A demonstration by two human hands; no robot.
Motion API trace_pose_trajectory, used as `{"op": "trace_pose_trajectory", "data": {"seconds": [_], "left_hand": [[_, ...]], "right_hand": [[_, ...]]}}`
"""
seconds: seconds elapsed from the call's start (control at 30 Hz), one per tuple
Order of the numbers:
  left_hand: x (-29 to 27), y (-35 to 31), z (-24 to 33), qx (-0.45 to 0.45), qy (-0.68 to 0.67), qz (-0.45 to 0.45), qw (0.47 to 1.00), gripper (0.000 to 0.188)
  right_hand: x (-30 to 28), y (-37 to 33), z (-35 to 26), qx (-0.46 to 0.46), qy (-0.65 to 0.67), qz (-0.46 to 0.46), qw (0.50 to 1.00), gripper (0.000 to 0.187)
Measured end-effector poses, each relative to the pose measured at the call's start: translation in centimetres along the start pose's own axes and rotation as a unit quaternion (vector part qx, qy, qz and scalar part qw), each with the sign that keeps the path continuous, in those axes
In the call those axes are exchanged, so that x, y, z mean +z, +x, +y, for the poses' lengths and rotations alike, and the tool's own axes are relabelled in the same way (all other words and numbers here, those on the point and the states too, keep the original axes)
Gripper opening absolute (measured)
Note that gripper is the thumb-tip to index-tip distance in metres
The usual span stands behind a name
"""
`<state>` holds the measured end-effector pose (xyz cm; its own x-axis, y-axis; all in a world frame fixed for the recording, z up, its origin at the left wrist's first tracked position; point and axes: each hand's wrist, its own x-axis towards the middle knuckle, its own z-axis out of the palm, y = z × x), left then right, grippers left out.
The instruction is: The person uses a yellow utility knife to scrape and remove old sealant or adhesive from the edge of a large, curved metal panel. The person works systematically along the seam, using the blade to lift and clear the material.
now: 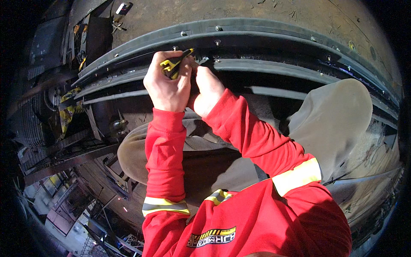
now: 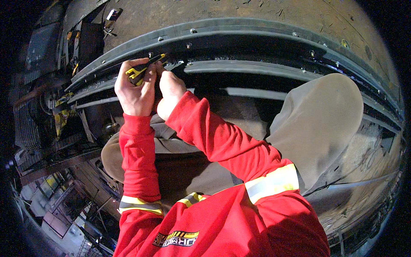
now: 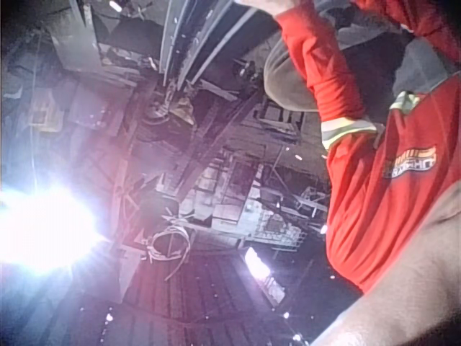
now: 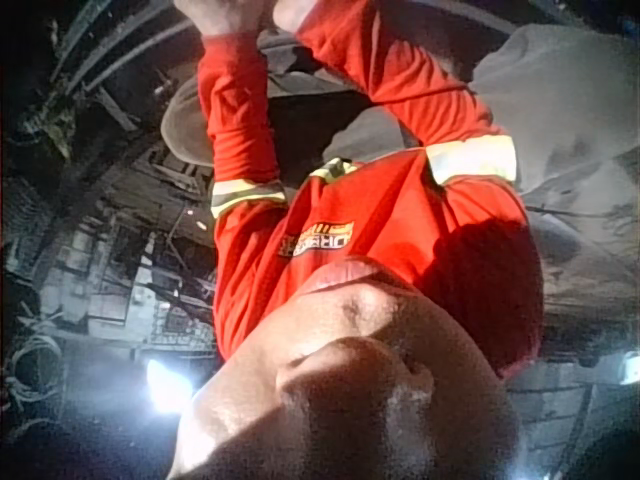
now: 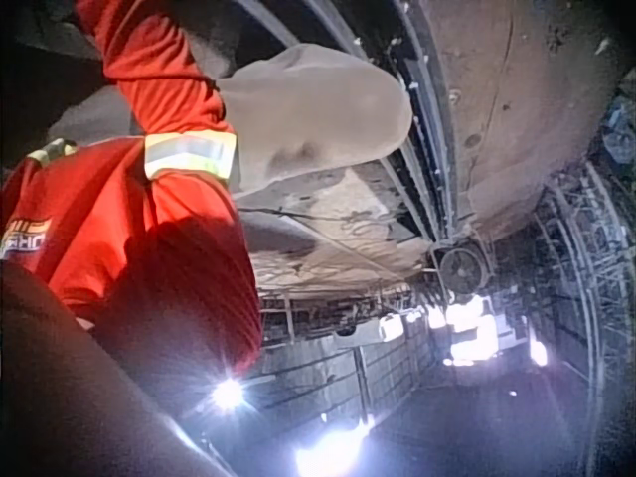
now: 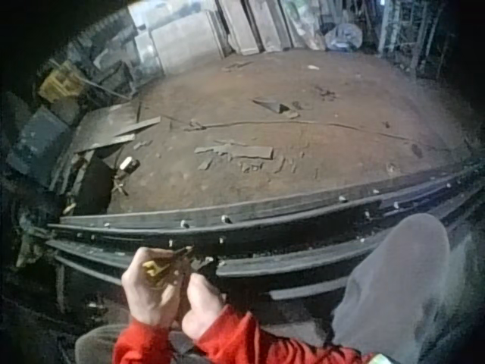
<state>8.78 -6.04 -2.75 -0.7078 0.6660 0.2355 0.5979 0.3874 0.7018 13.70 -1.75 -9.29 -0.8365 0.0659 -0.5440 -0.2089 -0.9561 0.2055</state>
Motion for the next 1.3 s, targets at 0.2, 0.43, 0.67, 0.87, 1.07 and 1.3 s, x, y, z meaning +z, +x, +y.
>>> {"op": "trace_pose_trajectory", "data": {"seconds": [0.2,0.43,0.67,0.87,1.07,1.3], "left_hand": [[-0.2,0.1,-0.3,-0.008,-0.006,0.004,1.000,0.016],[-0.4,0.7,0.5,0.011,0.005,0.017,1.000,0.017],[-0.4,0.7,0.3,0.003,-0.021,0.021,1.000,0.016],[-0.6,0.7,0.6,0.017,-0.018,0.035,0.999,0.016],[-0.5,0.8,0.6,0.023,-0.032,0.042,0.998,0.017],[-0.7,1.2,1.1,0.029,-0.005,0.048,0.998,0.018]], "right_hand": [[1.1,-0.5,0.1,-0.001,-0.019,0.047,0.999,0.028],[0.0,0.8,0.0,0.002,-0.060,0.039,0.997,0.029],[1.2,0.0,0.1,-0.025,-0.070,0.035,0.997,0.030],[2.0,-0.7,0.3,-0.015,-0.028,0.029,0.999,0.029],[2.2,-0.6,0.3,-0.044,-0.035,0.023,0.998,0.030],[-0.2,1.6,0.6,-0.124,-0.194,-0.063,0.971,0.029]]}}
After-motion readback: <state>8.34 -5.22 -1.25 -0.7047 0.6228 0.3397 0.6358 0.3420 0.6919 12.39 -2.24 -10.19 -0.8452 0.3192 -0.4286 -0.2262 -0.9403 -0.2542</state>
